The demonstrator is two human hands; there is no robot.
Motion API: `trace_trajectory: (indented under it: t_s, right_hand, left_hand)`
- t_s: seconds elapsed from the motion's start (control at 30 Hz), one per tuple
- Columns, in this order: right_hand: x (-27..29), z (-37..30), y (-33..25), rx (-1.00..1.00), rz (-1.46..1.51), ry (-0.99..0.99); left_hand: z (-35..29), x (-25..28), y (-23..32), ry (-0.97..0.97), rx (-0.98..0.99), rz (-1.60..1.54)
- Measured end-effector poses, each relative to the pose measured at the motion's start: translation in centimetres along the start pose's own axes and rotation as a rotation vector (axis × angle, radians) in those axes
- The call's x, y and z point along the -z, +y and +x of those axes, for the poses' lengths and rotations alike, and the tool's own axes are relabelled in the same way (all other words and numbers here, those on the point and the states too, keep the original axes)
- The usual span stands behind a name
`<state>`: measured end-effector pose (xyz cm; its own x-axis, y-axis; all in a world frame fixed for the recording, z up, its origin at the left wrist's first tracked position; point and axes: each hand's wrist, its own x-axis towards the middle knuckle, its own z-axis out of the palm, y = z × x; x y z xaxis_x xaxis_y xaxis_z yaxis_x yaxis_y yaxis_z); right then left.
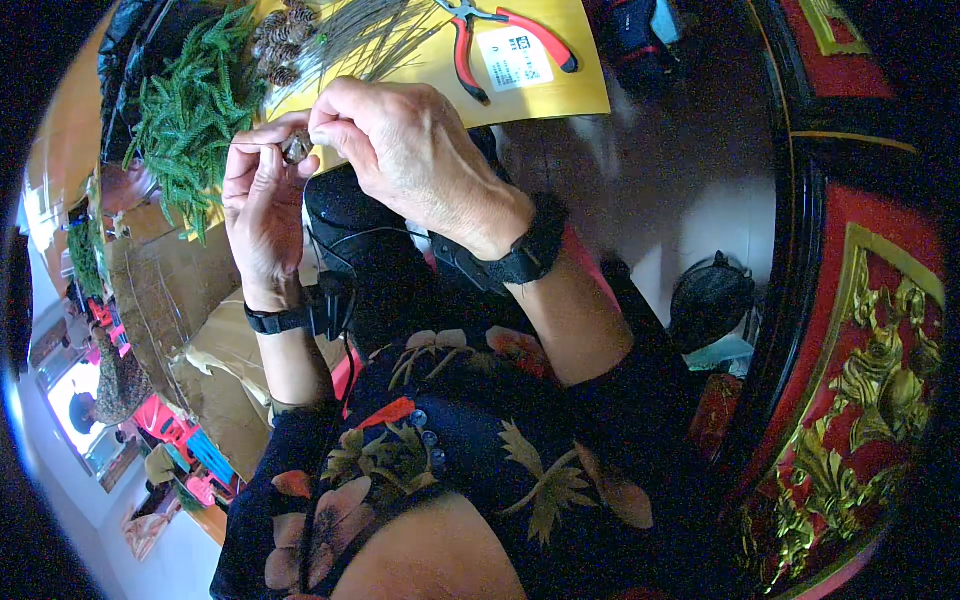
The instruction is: Assembling artificial greenery, pine cones, and decorative elements into a floral arrangement.
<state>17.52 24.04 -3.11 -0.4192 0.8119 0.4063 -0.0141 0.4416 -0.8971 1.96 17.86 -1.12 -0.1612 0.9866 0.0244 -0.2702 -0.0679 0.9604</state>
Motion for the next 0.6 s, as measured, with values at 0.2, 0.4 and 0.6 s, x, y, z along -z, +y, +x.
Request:
trace_trajectory:
  t_s: [0.2, 0.4, 0.6]
  right_hand:
    - [0.1, -0.1, 0.6, 0.091, -0.043, -0.058]
    - [0.2, -0.1, 1.3, 0.184, -0.081, -0.053]
    - [0.7, 0.0, 1.2, 0.245, -0.156, -0.086]
  left_hand:
    - [-0.4, 1.1, 0.1, -0.1, 0.054, -0.057]
    - [-0.8, 1.2, 0.3, -0.126, 0.144, -0.064]
    - [-0.7, 1.5, 0.5, -0.126, 0.234, -0.011]
